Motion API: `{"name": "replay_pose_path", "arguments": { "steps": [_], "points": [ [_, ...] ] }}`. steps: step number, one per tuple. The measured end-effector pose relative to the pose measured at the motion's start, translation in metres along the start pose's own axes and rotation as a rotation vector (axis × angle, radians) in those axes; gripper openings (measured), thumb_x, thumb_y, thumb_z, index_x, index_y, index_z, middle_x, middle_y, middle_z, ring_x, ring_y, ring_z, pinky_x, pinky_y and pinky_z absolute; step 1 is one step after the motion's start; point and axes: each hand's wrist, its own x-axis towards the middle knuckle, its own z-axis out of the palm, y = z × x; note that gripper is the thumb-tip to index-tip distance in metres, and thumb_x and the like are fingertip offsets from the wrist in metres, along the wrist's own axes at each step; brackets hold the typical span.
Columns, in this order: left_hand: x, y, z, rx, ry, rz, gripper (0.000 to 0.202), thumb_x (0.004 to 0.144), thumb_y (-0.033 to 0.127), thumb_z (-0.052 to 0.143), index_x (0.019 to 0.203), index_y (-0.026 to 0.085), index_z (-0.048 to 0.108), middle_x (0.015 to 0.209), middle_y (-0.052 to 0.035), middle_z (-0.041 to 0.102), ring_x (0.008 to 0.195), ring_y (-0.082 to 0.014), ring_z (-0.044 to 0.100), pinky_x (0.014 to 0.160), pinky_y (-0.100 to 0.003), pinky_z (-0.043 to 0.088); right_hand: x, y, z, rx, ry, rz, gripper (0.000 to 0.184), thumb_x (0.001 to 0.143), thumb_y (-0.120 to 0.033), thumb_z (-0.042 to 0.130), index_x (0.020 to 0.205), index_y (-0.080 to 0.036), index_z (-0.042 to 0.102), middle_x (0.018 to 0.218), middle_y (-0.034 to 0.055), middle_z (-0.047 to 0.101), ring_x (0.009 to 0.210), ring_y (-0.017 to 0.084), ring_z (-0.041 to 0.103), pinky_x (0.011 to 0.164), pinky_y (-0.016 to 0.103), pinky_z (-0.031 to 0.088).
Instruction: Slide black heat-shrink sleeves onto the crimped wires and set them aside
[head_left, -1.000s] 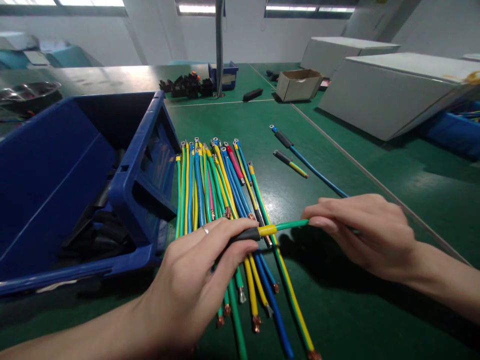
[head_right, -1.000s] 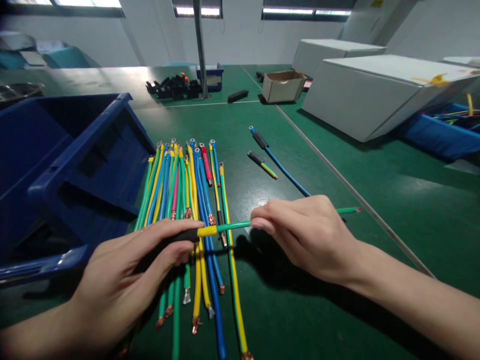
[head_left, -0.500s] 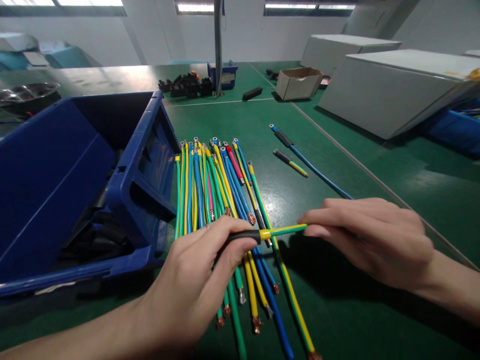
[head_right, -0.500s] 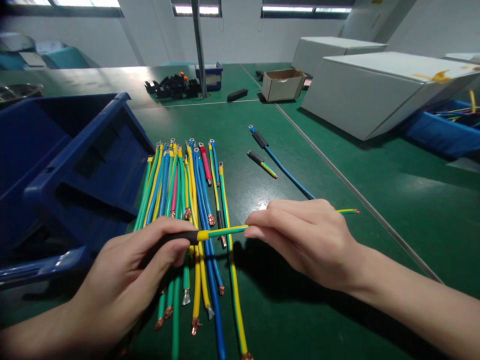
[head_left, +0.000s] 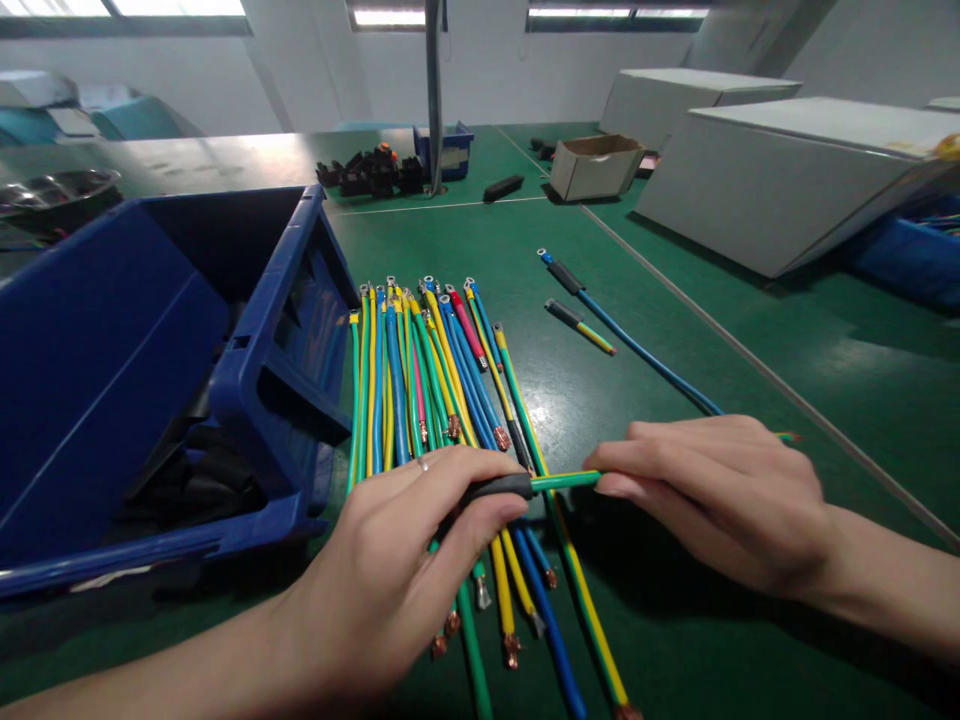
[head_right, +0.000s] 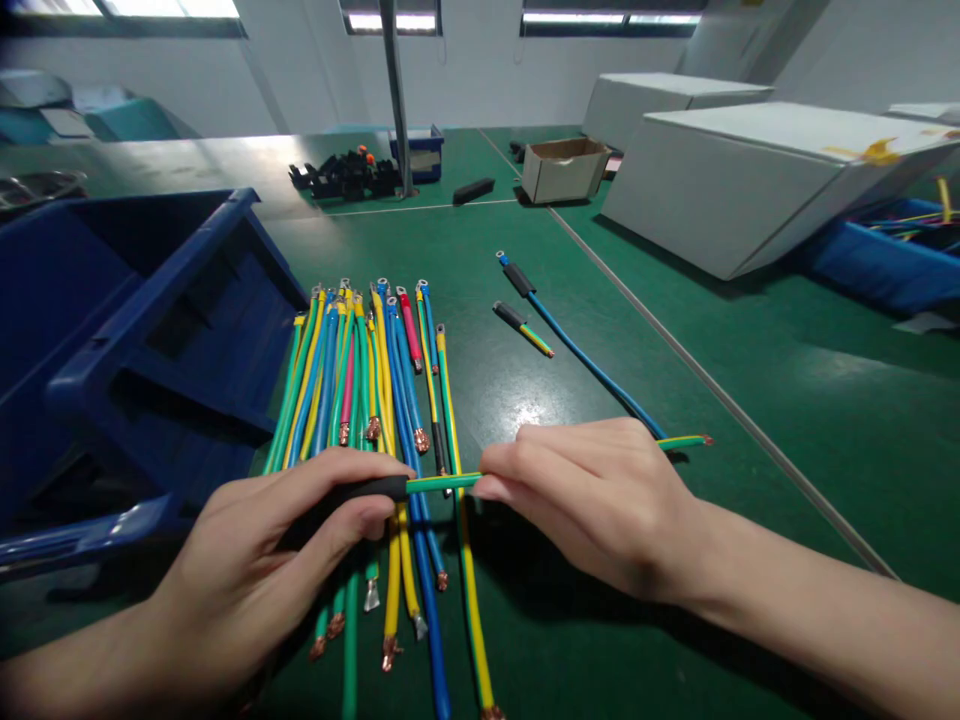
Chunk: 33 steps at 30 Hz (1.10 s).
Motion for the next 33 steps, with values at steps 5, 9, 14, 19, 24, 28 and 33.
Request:
{"name": "replay_pose_path", "arguments": {
  "steps": [5, 9, 14, 19, 24, 28, 33],
  "points": [
    [0.0, 0.001, 0.001, -0.048, 0.164, -0.099, 0.021, 0.089, 0.026, 0.067, 0.109, 0.025, 0.063, 0.093, 0.0021, 0.074, 0.081, -0.0104, 0.07, 0.069, -0.015, 0.054, -0.001, 0.003, -0.006, -0.093, 0.038, 0.016, 0.011, 0.098, -0.019, 0.052, 0.094, -0.018, 0.062, 0.067, -0.0019, 0.064, 0.053, 0.009, 0.058, 0.053, 0.022, 0.042],
    [0.0, 0.0, 0.001, -0.026, 0.249, -0.126, 0.018, 0.088, 0.022, 0.067, 0.106, 0.027, 0.064, 0.09, 0.0041, 0.071, 0.08, -0.0088, 0.068, 0.07, -0.016, 0.053, 0.0, 0.009, -0.01, -0.144, 0.067, 0.056, 0.011, 0.097, -0.019, 0.053, 0.091, -0.02, 0.062, 0.064, -0.004, 0.062, 0.048, 0.008, 0.055, 0.049, 0.022, 0.039],
    [0.001, 0.002, 0.001, -0.053, 0.214, -0.126, 0.013, 0.089, 0.02, 0.067, 0.101, 0.025, 0.069, 0.089, 0.0034, 0.074, 0.079, -0.0092, 0.07, 0.071, -0.018, 0.054, 0.0, 0.008, -0.007, -0.117, 0.061, 0.065, 0.009, 0.097, -0.018, 0.054, 0.092, -0.02, 0.062, 0.064, -0.0038, 0.062, 0.05, 0.008, 0.056, 0.049, 0.022, 0.04],
    [0.002, 0.006, 0.001, -0.08, 0.186, 0.019, 0.012, 0.085, 0.015, 0.071, 0.095, 0.02, 0.07, 0.088, 0.001, 0.076, 0.08, -0.0102, 0.071, 0.075, -0.019, 0.056, 0.0, 0.003, -0.006, -0.12, 0.05, 0.007, 0.008, 0.099, -0.018, 0.051, 0.097, -0.02, 0.059, 0.068, -0.0025, 0.065, 0.054, 0.009, 0.059, 0.054, 0.022, 0.043],
    [0.0, 0.004, 0.003, -0.12, 0.202, -0.01, 0.015, 0.086, 0.014, 0.069, 0.099, 0.021, 0.069, 0.092, 0.0016, 0.075, 0.085, -0.0095, 0.071, 0.08, -0.018, 0.057, 0.002, 0.006, -0.01, -0.152, 0.044, 0.009, 0.009, 0.101, -0.019, 0.048, 0.096, -0.023, 0.056, 0.066, -0.0045, 0.063, 0.051, 0.007, 0.054, 0.052, 0.021, 0.041],
    [-0.001, 0.001, 0.004, -0.128, 0.233, 0.033, 0.02, 0.084, 0.011, 0.07, 0.1, 0.023, 0.068, 0.091, 0.0049, 0.074, 0.083, -0.0065, 0.071, 0.08, -0.014, 0.056, 0.004, 0.008, -0.012, -0.128, 0.03, 0.018, 0.013, 0.102, -0.023, 0.046, 0.094, -0.022, 0.057, 0.063, -0.0043, 0.062, 0.049, 0.007, 0.051, 0.049, 0.02, 0.038],
    [-0.003, 0.0, 0.004, -0.12, 0.255, 0.031, 0.024, 0.083, 0.01, 0.071, 0.101, 0.025, 0.068, 0.091, 0.006, 0.073, 0.084, -0.006, 0.07, 0.081, -0.013, 0.056, 0.006, 0.008, -0.013, -0.123, 0.047, 0.018, 0.013, 0.101, -0.022, 0.049, 0.094, -0.021, 0.06, 0.065, -0.0026, 0.066, 0.052, 0.007, 0.055, 0.052, 0.019, 0.04]
  ]
}}
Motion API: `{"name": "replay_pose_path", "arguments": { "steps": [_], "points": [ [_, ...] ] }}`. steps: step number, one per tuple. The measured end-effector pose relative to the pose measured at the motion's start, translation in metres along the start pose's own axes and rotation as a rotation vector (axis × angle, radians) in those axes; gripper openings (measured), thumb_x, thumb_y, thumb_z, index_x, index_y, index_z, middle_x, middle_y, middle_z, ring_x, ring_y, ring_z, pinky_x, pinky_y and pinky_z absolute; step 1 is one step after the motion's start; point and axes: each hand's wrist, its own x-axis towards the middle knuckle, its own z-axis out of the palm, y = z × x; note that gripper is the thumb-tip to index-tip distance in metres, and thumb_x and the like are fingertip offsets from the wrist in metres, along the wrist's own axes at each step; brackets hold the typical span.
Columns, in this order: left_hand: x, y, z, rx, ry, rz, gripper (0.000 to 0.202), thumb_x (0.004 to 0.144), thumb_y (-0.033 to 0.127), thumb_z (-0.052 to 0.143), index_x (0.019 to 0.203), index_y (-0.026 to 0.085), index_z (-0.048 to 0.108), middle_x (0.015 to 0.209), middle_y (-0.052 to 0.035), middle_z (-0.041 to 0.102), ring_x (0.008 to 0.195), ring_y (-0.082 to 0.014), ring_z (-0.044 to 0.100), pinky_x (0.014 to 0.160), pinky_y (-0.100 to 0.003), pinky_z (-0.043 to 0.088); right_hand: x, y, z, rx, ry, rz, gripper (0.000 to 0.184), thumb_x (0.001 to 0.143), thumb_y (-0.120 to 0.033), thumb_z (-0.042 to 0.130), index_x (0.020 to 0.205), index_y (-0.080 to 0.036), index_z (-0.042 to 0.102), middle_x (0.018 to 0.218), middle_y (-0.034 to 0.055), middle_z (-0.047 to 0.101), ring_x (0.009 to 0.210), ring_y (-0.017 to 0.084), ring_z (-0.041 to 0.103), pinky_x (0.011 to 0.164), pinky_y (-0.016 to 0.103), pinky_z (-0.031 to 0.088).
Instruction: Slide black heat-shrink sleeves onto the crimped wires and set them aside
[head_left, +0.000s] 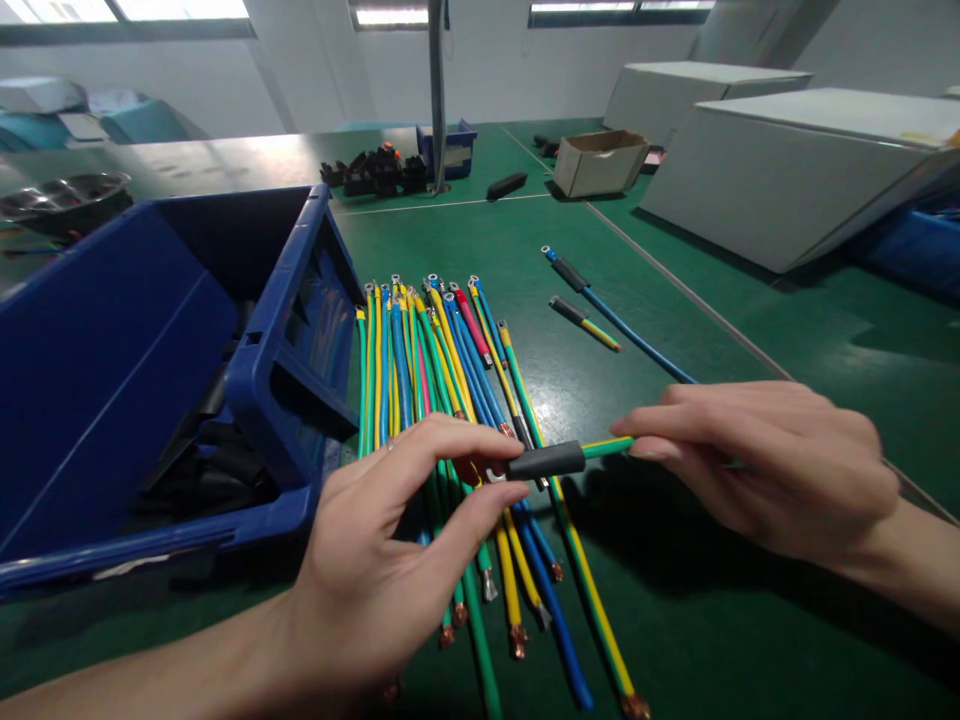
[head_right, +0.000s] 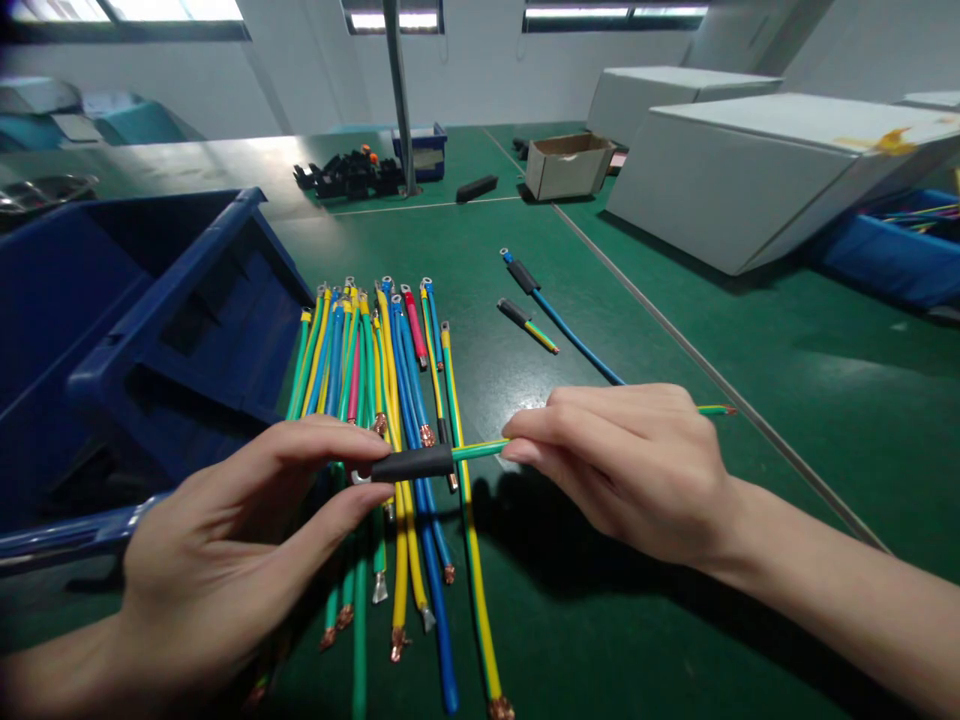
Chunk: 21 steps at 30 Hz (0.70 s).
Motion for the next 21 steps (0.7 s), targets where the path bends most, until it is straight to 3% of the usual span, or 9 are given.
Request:
{"name": "replay_pose_path", "arguments": {
  "steps": [12, 16, 21],
  "points": [
    [0.0054, 0.0016, -0.0011, -0.033, 0.018, -0.108, 0.02, 0.084, 0.014, 0.07, 0.099, 0.028, 0.069, 0.09, 0.0083, 0.074, 0.083, -0.0051, 0.071, 0.077, -0.01, 0.056, 0.0025, -0.0004, 0.0018, 0.093, 0.107, 0.036, 0.004, 0.089, -0.013, 0.065, 0.092, -0.016, 0.063, 0.076, 0.0023, 0.069, 0.066, 0.006, 0.064, 0.062, 0.015, 0.047],
    [0.0046, 0.0026, -0.0008, -0.043, -0.001, -0.109, 0.027, 0.083, 0.015, 0.073, 0.105, 0.029, 0.07, 0.096, 0.0084, 0.076, 0.086, -0.0059, 0.072, 0.082, -0.011, 0.057, -0.0011, 0.0004, 0.006, 0.107, 0.094, 0.047, 0.014, 0.085, -0.01, 0.069, 0.096, -0.016, 0.063, 0.078, 0.0023, 0.069, 0.067, 0.007, 0.063, 0.06, 0.017, 0.046],
    [0.0063, 0.0046, -0.001, -0.012, 0.011, -0.129, 0.017, 0.083, 0.015, 0.073, 0.094, 0.028, 0.073, 0.088, 0.0109, 0.077, 0.079, -0.0031, 0.071, 0.078, -0.007, 0.055, -0.0021, -0.0018, 0.0041, 0.101, 0.034, 0.053, 0.012, 0.088, -0.012, 0.067, 0.098, -0.016, 0.064, 0.078, 0.0026, 0.07, 0.064, 0.009, 0.064, 0.056, 0.02, 0.046]
  ]
}}
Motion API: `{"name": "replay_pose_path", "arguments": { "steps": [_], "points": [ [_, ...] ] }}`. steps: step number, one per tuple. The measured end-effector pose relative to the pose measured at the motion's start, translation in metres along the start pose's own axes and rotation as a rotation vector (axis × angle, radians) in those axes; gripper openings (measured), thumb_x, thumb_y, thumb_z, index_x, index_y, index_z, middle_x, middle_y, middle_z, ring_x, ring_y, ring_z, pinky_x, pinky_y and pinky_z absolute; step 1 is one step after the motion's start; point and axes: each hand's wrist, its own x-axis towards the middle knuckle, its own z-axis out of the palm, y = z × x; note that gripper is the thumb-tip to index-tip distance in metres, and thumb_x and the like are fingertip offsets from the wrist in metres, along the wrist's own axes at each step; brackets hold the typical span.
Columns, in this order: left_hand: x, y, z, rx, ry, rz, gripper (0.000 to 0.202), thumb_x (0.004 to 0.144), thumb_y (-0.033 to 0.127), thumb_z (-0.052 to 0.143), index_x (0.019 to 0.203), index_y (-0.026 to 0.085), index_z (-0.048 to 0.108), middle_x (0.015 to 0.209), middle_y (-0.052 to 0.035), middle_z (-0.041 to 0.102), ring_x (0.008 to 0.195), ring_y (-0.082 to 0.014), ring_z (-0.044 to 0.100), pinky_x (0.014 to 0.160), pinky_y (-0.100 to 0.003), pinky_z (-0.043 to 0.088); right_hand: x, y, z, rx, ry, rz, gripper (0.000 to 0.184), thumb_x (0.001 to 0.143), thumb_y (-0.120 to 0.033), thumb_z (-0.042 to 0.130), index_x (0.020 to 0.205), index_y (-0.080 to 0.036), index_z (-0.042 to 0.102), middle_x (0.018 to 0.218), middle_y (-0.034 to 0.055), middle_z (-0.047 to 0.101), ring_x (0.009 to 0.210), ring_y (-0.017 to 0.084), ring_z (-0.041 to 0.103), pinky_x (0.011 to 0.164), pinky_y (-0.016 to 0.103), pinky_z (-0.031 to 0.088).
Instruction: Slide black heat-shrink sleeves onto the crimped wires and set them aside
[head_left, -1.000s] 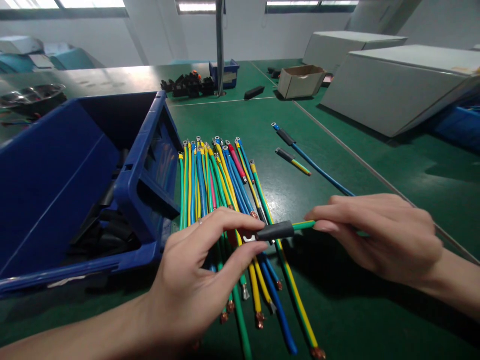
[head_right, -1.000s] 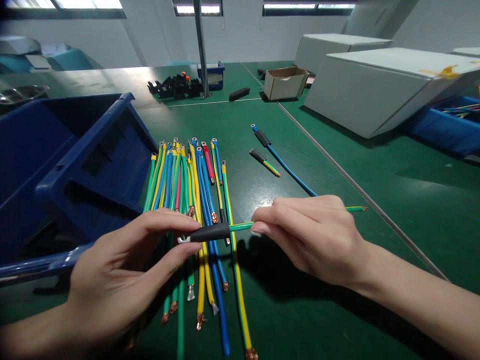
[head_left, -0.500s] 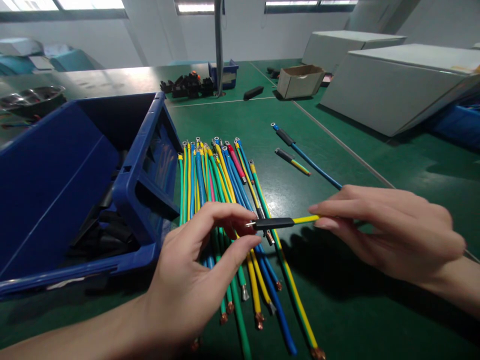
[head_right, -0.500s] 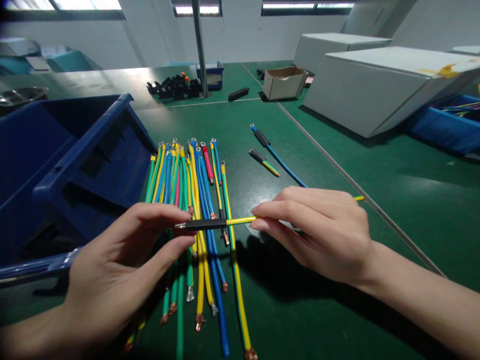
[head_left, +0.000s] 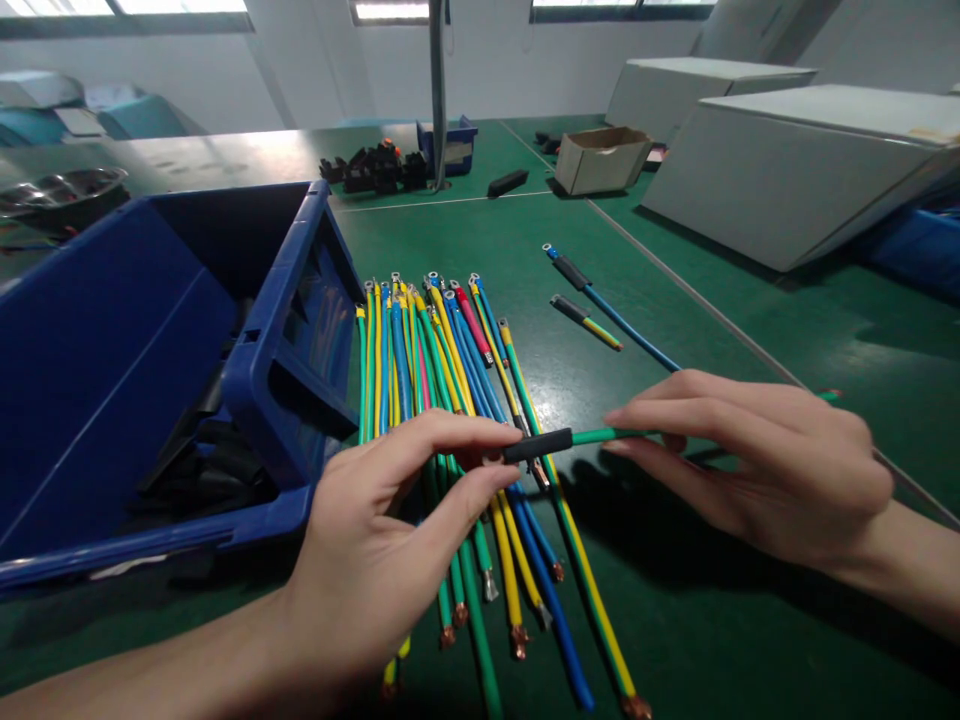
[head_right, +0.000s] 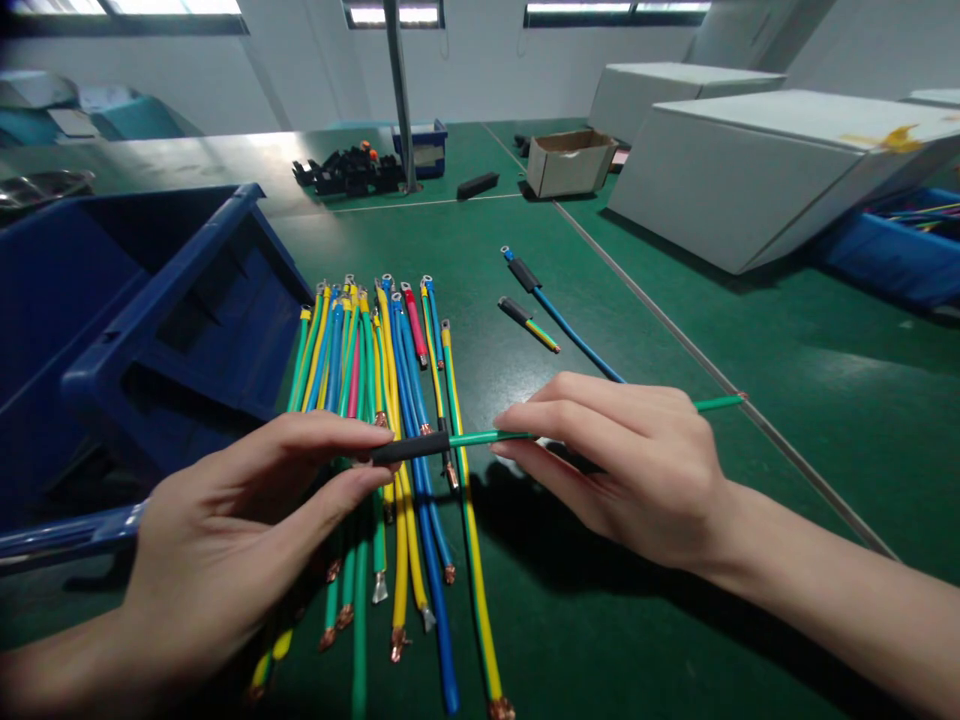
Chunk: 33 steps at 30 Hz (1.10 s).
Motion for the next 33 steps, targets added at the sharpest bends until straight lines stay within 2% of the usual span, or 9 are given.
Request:
{"name": "replay_pose_path", "arguments": {
  "steps": [6, 11, 18, 23, 26, 29, 33],
  "points": [
    [0.0023, 0.0032, -0.0005, 0.005, 0.025, -0.055, 0.016, 0.081, 0.015, 0.074, 0.09, 0.028, 0.075, 0.084, 0.0103, 0.078, 0.074, -0.0041, 0.072, 0.073, -0.007, 0.056, -0.0013, -0.0011, -0.0014, -0.016, -0.009, 0.016, 0.011, 0.089, -0.014, 0.065, 0.099, -0.019, 0.064, 0.08, 0.0019, 0.071, 0.065, 0.011, 0.066, 0.055, 0.022, 0.048],
    [0.0032, 0.0037, 0.0004, -0.021, 0.014, -0.051, 0.014, 0.08, 0.015, 0.074, 0.09, 0.025, 0.075, 0.086, 0.0056, 0.078, 0.077, -0.0085, 0.074, 0.073, -0.012, 0.059, 0.0015, -0.0024, -0.0005, 0.015, 0.013, 0.023, 0.015, 0.087, -0.011, 0.067, 0.098, -0.02, 0.065, 0.081, 0.0017, 0.072, 0.067, 0.011, 0.067, 0.058, 0.021, 0.05],
    [0.0024, 0.0038, 0.0002, 0.03, 0.027, -0.034, 0.011, 0.075, 0.015, 0.078, 0.082, 0.023, 0.075, 0.076, 0.0051, 0.076, 0.065, -0.0101, 0.072, 0.065, -0.016, 0.06, -0.0035, -0.0056, 0.0003, -0.068, 0.048, -0.044, 0.017, 0.083, -0.008, 0.071, 0.096, -0.019, 0.068, 0.078, 0.0027, 0.072, 0.066, 0.011, 0.067, 0.055, 0.021, 0.049],
    [0.0, 0.0015, 0.001, 0.029, 0.07, 0.053, 0.009, 0.077, 0.014, 0.076, 0.082, 0.022, 0.073, 0.076, 0.0023, 0.076, 0.067, -0.0136, 0.072, 0.062, -0.022, 0.061, -0.0026, -0.0036, -0.0013, -0.049, 0.014, -0.046, 0.019, 0.084, -0.01, 0.07, 0.101, -0.018, 0.066, 0.081, 0.004, 0.071, 0.069, 0.012, 0.066, 0.058, 0.023, 0.049],
    [-0.0013, -0.0011, 0.0011, 0.027, 0.109, 0.101, 0.01, 0.077, 0.014, 0.077, 0.082, 0.021, 0.072, 0.074, 0.0016, 0.075, 0.067, -0.0141, 0.072, 0.061, -0.023, 0.06, -0.0012, -0.0026, -0.0012, -0.055, -0.021, -0.023, 0.01, 0.089, -0.015, 0.066, 0.099, -0.018, 0.065, 0.075, 0.0028, 0.068, 0.061, 0.012, 0.062, 0.054, 0.024, 0.045],
    [-0.0026, -0.0029, 0.0009, 0.002, 0.077, 0.144, 0.016, 0.076, 0.009, 0.076, 0.083, 0.022, 0.07, 0.073, 0.0029, 0.074, 0.068, -0.0123, 0.071, 0.061, -0.02, 0.058, -0.0031, -0.0013, 0.0015, -0.018, -0.048, -0.025, 0.005, 0.092, -0.016, 0.06, 0.094, -0.016, 0.064, 0.068, 0.002, 0.063, 0.056, 0.012, 0.057, 0.053, 0.026, 0.042],
    [-0.0045, -0.0023, 0.0008, -0.027, 0.035, 0.17, 0.021, 0.077, 0.004, 0.073, 0.087, 0.022, 0.07, 0.076, 0.0017, 0.074, 0.073, -0.0136, 0.071, 0.066, -0.024, 0.059, -0.0036, 0.0023, 0.0029, 0.007, -0.07, -0.058, 0.007, 0.094, -0.016, 0.056, 0.093, -0.015, 0.063, 0.065, 0.0011, 0.058, 0.054, 0.011, 0.052, 0.05, 0.026, 0.038]
  ]
}}
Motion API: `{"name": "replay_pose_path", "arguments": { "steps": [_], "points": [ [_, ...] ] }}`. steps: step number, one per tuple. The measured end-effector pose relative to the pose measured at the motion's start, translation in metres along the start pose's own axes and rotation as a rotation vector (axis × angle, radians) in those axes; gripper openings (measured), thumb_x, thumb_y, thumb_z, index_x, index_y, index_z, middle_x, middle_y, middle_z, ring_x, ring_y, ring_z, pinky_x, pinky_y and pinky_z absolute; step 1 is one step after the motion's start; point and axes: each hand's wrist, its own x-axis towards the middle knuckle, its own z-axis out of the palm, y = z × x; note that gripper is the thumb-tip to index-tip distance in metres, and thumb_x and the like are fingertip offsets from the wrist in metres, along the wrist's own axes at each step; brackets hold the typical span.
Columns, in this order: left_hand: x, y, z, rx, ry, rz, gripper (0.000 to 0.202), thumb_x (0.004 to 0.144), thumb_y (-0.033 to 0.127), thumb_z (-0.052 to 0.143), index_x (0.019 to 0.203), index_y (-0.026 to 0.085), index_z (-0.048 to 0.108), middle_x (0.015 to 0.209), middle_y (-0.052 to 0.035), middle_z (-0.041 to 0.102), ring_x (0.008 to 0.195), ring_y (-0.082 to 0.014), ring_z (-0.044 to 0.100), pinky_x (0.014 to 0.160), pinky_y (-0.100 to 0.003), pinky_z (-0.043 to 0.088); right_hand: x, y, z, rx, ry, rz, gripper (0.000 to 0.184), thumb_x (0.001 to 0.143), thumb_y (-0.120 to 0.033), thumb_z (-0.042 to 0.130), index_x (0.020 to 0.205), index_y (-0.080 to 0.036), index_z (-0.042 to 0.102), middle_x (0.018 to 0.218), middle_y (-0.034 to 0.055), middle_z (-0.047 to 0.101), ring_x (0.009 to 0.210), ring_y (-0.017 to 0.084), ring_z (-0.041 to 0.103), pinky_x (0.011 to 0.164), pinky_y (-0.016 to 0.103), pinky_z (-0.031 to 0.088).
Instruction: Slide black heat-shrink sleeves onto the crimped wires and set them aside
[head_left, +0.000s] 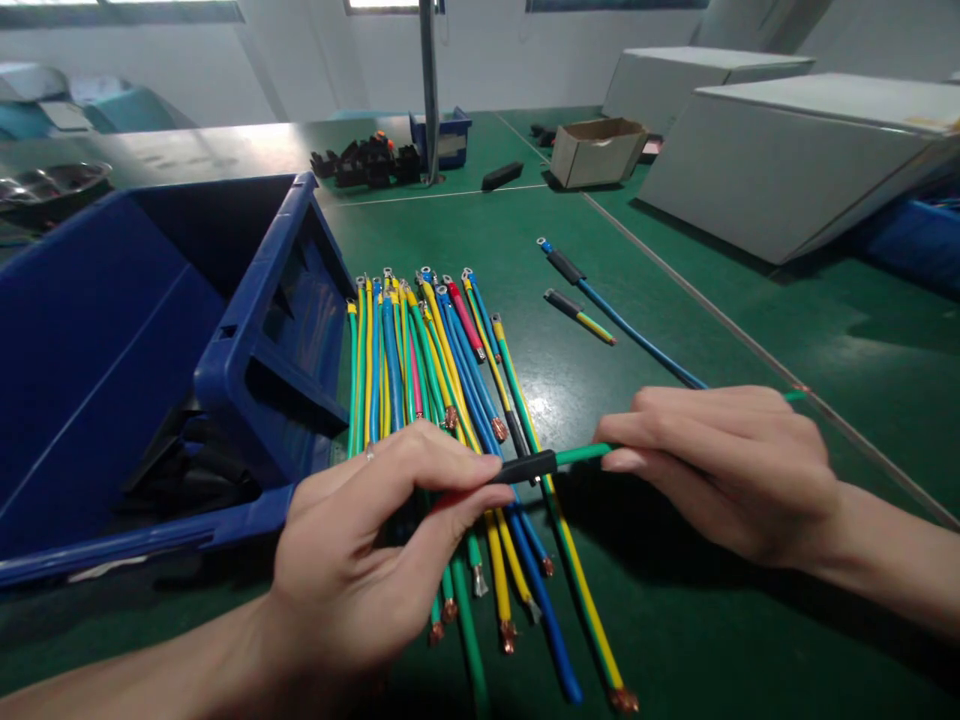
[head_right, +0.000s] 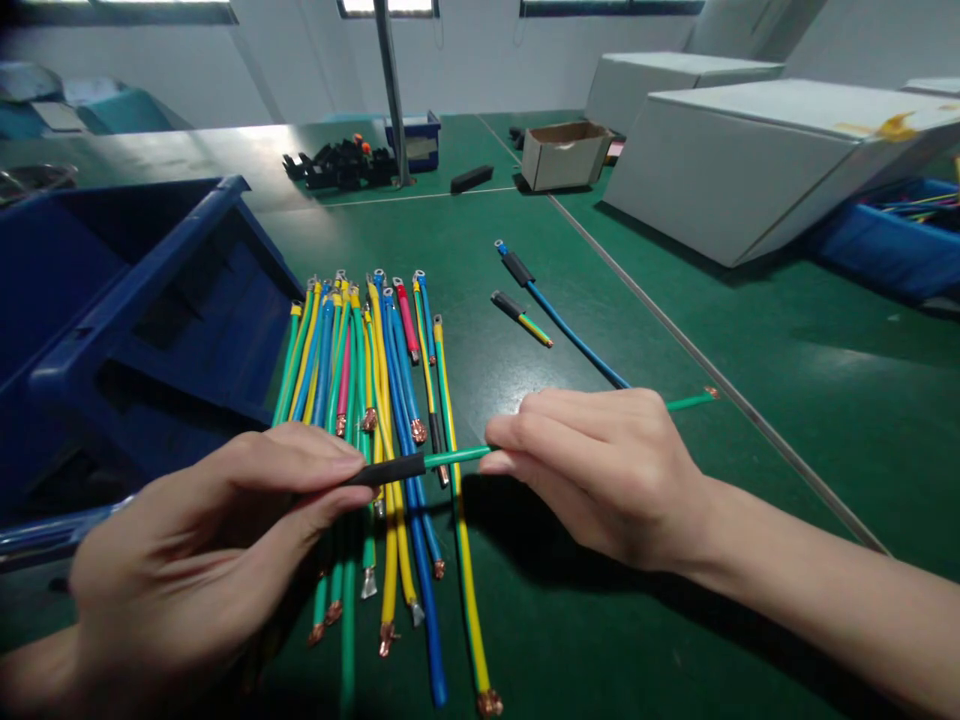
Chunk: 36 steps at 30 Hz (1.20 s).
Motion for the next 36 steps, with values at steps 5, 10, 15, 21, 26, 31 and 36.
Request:
{"name": "replay_pose_path", "arguments": {
  "steps": [5, 10, 15, 21, 26, 31, 36],
  "points": [
    [-0.001, 0.003, 0.001, 0.027, 0.048, 0.03, 0.021, 0.077, 0.002, 0.073, 0.084, 0.022, 0.069, 0.075, 0.0023, 0.074, 0.07, -0.0124, 0.071, 0.066, -0.022, 0.06, 0.006, 0.006, -0.009, -0.105, 0.023, -0.041, 0.009, 0.093, -0.023, 0.06, 0.085, -0.019, 0.064, 0.063, 0.0008, 0.059, 0.053, 0.012, 0.051, 0.05, 0.026, 0.037],
    [-0.005, 0.002, 0.001, 0.056, -0.017, 0.063, 0.023, 0.078, 0.002, 0.071, 0.086, 0.023, 0.069, 0.076, 0.0025, 0.074, 0.071, -0.0132, 0.071, 0.066, -0.024, 0.061, 0.006, 0.008, -0.012, -0.088, -0.013, -0.129, 0.025, 0.095, -0.025, 0.055, 0.07, -0.021, 0.059, 0.053, -0.0018, 0.049, 0.046, 0.011, 0.041, 0.045, 0.029, 0.03],
    [-0.004, 0.001, 0.002, 0.042, 0.062, 0.067, 0.023, 0.078, 0.005, 0.073, 0.089, 0.024, 0.069, 0.08, 0.0028, 0.075, 0.075, -0.0138, 0.072, 0.07, -0.025, 0.061, 0.006, 0.014, -0.012, -0.147, 0.033, -0.014, 0.025, 0.098, -0.028, 0.05, 0.075, -0.022, 0.059, 0.062, 0.0003, 0.057, 0.055, 0.013, 0.049, 0.05, 0.028, 0.035],
    [-0.001, 0.003, 0.0, 0.039, -0.05, 0.125, 0.025, 0.078, 0.002, 0.072, 0.091, 0.023, 0.069, 0.085, 0.0014, 0.075, 0.08, -0.0128, 0.073, 0.069, -0.022, 0.06, 0.002, 0.021, -0.007, -0.053, 0.012, 0.103, 0.037, 0.091, -0.021, 0.053, 0.058, -0.022, 0.035, 0.051, -0.0026, 0.036, 0.05, 0.013, 0.03, 0.05, 0.032, 0.025],
    [-0.006, -0.003, 0.0, 0.17, -0.063, 0.019, 0.041, 0.081, 0.008, 0.069, 0.117, 0.026, 0.058, 0.11, -0.0037, 0.071, 0.104, -0.0194, 0.07, 0.093, -0.034, 0.061, 0.001, 0.024, -0.009, -0.124, 0.11, 0.156, 0.022, 0.089, -0.02, 0.062, 0.07, -0.019, 0.05, 0.059, -0.0011, 0.05, 0.057, 0.011, 0.039, 0.054, 0.028, 0.029],
    [-0.007, -0.009, 0.0, 0.45, -0.22, -0.055, 0.07, 0.088, 0.027, 0.063, 0.148, 0.027, 0.027, 0.148, -0.013, 0.05, 0.136, -0.0268, 0.051, 0.113, -0.047, 0.048, 0.002, 0.032, -0.008, -0.21, 0.126, 0.453, 0.023, 0.098, -0.034, 0.055, 0.083, -0.017, 0.059, 0.065, -0.0006, 0.055, 0.055, 0.009, 0.046, 0.055, 0.026, 0.032],
    [-0.001, -0.007, 0.002, 0.725, -0.477, 0.08, 0.058, 0.095, 0.04, 0.05, 0.146, 0.015, 0.04, 0.159, -0.0177, 0.035, 0.149, -0.0342, 0.031, 0.115, -0.062, 0.038, -0.001, 0.041, -0.001, -0.031, -0.054, 0.615, 0.03, 0.101, -0.036, 0.044, 0.123, -0.019, 0.055, 0.085, 0.0031, 0.067, 0.071, 0.014, 0.061, 0.063, 0.027, 0.042]
  ]
}}
